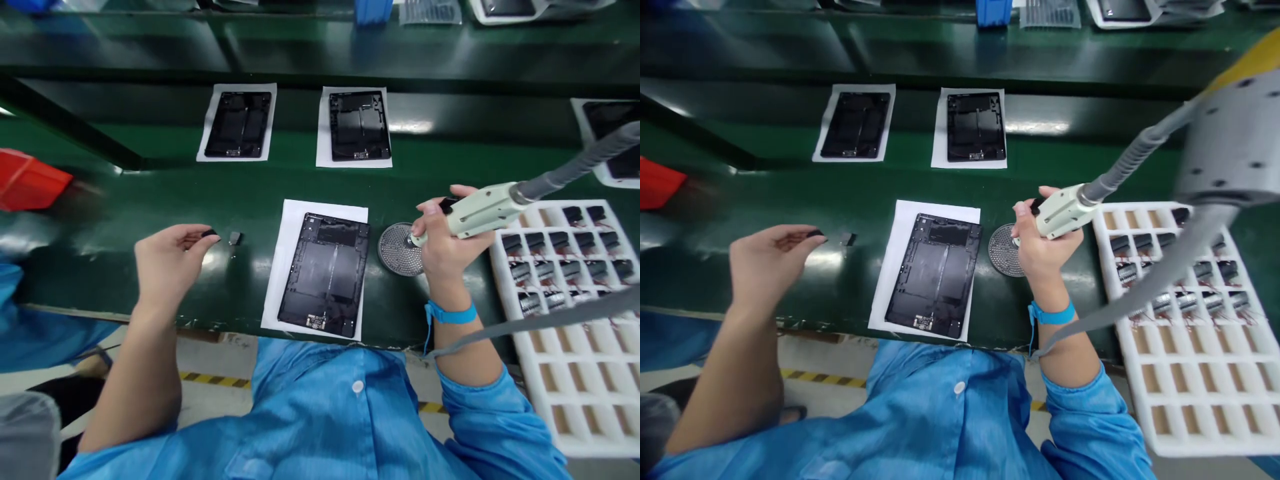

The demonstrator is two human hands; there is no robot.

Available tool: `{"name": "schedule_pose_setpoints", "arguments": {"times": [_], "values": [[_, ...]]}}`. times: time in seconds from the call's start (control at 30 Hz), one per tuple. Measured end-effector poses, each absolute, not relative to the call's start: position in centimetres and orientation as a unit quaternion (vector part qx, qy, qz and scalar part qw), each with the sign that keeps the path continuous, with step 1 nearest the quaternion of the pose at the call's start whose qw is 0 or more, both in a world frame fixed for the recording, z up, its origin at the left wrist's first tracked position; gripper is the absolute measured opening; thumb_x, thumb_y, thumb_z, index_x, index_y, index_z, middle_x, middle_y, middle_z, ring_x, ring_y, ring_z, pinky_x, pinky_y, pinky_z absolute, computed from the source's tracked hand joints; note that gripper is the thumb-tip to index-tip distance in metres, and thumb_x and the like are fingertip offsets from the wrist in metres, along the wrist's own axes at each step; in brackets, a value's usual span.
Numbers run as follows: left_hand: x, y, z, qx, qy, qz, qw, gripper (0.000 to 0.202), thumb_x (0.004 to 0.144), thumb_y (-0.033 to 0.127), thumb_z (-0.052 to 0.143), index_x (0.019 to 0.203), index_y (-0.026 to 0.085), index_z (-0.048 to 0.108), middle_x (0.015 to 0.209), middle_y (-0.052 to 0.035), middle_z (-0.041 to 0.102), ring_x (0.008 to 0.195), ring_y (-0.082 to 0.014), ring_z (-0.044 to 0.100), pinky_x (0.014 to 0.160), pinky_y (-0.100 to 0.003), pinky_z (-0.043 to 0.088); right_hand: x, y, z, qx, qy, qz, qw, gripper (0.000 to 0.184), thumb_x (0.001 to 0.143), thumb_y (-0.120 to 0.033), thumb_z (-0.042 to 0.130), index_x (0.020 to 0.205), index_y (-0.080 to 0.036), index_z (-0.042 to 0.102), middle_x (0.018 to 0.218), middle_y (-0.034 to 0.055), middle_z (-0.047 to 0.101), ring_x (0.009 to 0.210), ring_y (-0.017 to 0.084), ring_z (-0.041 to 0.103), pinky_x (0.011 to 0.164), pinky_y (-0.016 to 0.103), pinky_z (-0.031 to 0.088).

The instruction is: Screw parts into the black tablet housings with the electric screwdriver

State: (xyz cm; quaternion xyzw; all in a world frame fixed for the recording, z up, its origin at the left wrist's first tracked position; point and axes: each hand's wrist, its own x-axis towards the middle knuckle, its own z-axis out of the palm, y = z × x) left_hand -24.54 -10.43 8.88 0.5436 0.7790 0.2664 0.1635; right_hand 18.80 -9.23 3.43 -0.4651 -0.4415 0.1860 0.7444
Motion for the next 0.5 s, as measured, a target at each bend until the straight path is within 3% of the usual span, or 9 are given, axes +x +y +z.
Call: {"name": "schedule_pose_setpoints", "arguments": {"times": [0.07,0.17,0.3,0.5], "values": [[-22.3,-10.1,10.4,0.556,0.756,0.295,0.181,0.017,0.086,0.044,0.097,0.1,0.035,0.093,0.095,0.0093,0.091,0.094,-0.0246,0.083,0.104,-0.046,0.071,19.0,-9.5,4.0,-0.462,-0.443,0.171,0.749,0.049,0.095,-0.058,0.1,0.122,-0.026,0.076,0.086,-0.0047,0.08,0.048,0.009,0.061,0.045,0.028,0.056],[-16.9,-8.1,11.0,0.595,0.667,0.324,0.311,0.018,0.081,0.04,0.097,0.094,0.029,0.097,0.09,0.0008,0.091,0.086,-0.0249,0.084,0.091,-0.041,0.07,19.2,-9.7,4.4,-0.467,-0.445,0.157,0.748,0.048,0.095,-0.057,0.1,0.123,-0.027,0.076,0.089,-0.0046,0.081,0.048,0.009,0.062,0.045,0.028,0.057],[-8.3,-3.9,7.6,0.706,0.479,0.277,0.443,0.014,0.094,0.037,0.093,0.088,0.024,0.095,0.098,-0.0057,0.092,0.093,-0.0248,0.085,0.096,-0.039,0.067,19.3,-9.5,3.9,-0.468,-0.452,0.161,0.743,0.048,0.094,-0.057,0.1,0.122,-0.026,0.076,0.09,-0.0039,0.083,0.048,0.01,0.064,0.046,0.028,0.057],[-1.8,-0.5,1.4,0.783,0.433,0.215,0.39,0.02,0.099,0.016,0.09,0.08,0.023,0.091,0.092,-0.005,0.088,0.09,-0.0223,0.081,0.094,-0.04,0.06,19.2,-9.3,3.6,-0.49,-0.44,0.167,0.734,0.048,0.095,-0.057,0.099,0.122,-0.025,0.076,0.089,-0.0035,0.083,0.05,0.011,0.065,0.049,0.03,0.059]]}}
